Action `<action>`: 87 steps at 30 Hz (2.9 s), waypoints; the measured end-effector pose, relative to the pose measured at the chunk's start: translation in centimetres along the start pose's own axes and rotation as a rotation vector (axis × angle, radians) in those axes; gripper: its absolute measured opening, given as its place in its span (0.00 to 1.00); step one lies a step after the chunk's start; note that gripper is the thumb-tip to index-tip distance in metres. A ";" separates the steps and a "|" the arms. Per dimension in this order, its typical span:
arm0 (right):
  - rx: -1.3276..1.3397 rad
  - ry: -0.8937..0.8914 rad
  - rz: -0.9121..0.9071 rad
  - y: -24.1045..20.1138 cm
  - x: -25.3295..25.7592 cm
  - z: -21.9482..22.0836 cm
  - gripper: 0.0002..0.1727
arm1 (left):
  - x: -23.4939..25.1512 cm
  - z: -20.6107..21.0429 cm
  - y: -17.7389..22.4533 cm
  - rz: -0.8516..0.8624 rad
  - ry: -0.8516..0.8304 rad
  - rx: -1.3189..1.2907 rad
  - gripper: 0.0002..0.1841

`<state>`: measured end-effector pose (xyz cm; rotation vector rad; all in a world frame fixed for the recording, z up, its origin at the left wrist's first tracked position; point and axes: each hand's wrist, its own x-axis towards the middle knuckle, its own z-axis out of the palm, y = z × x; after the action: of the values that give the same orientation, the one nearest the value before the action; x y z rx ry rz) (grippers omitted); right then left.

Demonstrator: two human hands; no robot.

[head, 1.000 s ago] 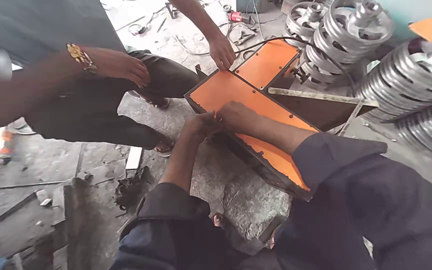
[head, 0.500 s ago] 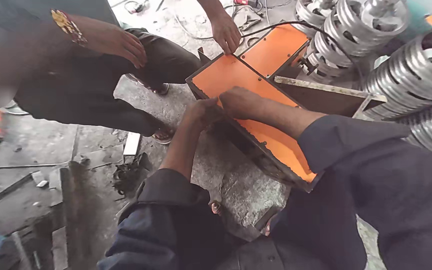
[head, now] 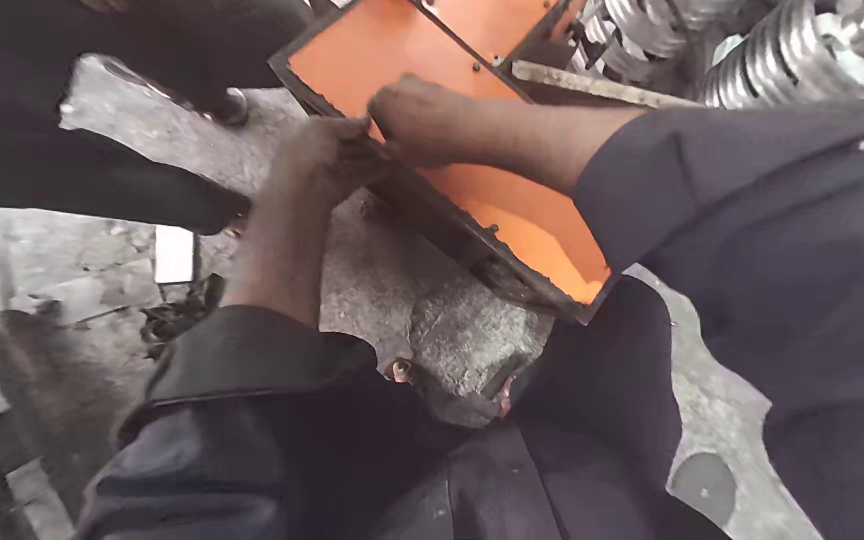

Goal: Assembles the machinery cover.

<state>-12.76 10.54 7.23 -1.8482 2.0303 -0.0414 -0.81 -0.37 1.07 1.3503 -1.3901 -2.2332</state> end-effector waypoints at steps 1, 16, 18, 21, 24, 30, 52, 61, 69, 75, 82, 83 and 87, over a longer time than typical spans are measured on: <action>-0.017 -0.007 -0.019 0.0 -0.1 0.0 0.13 | 0.3 -0.1 -0.3 -0.003 0.005 -0.018 0.16; -0.234 -0.014 -0.250 0.4 0.1 -1.0 0.08 | -0.1 0.1 0.0 -0.008 0.026 -0.004 0.15; -0.182 0.045 -0.262 1.1 0.5 -0.3 0.09 | -0.3 0.2 0.0 0.020 0.037 -0.011 0.15; 0.046 0.152 -0.127 2.5 -0.4 0.8 0.13 | -0.6 0.6 0.0 0.022 -0.030 -0.005 0.15; 0.373 0.299 0.069 2.9 0.4 0.7 0.12 | -0.2 -0.4 0.4 0.028 -0.017 -0.019 0.23; 0.602 0.429 0.250 3.1 6.4 -0.2 0.12 | 2.4 -1.2 -0.4 0.109 0.065 -0.174 0.30; -0.194 0.003 -0.122 -0.2 16.2 -5.3 0.07 | 3.6 -1.9 0.9 0.028 -0.037 -0.395 0.20; -0.173 0.034 -0.181 0.7 16.4 -5.0 0.04 | 5.5 -0.8 -0.3 0.133 -0.045 -0.533 0.25; -0.183 -0.010 -0.123 0.3 16.3 -5.3 0.05 | 6.0 0.6 -0.3 0.199 0.043 -0.688 0.23; -0.137 0.018 -0.173 0.9 16.4 -5.5 0.04 | 6.0 0.9 -0.1 0.223 0.035 -0.709 0.22; -0.179 -0.008 -0.191 0.9 16.4 -5.3 0.07 | 6.3 0.9 -0.3 0.259 0.027 -0.746 0.20; -0.187 -0.015 -0.181 0.7 16.3 -5.3 0.08 | 6.2 0.9 -0.2 0.252 0.033 -0.733 0.20; -0.154 0.002 -0.105 0.3 16.3 -5.0 0.14 | 6.1 1.0 0.0 0.251 0.047 -0.704 0.18</action>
<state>-15.40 -6.26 7.42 -2.0485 1.9852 0.0868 -5.02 -3.20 -2.44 0.9122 -0.5987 -2.1785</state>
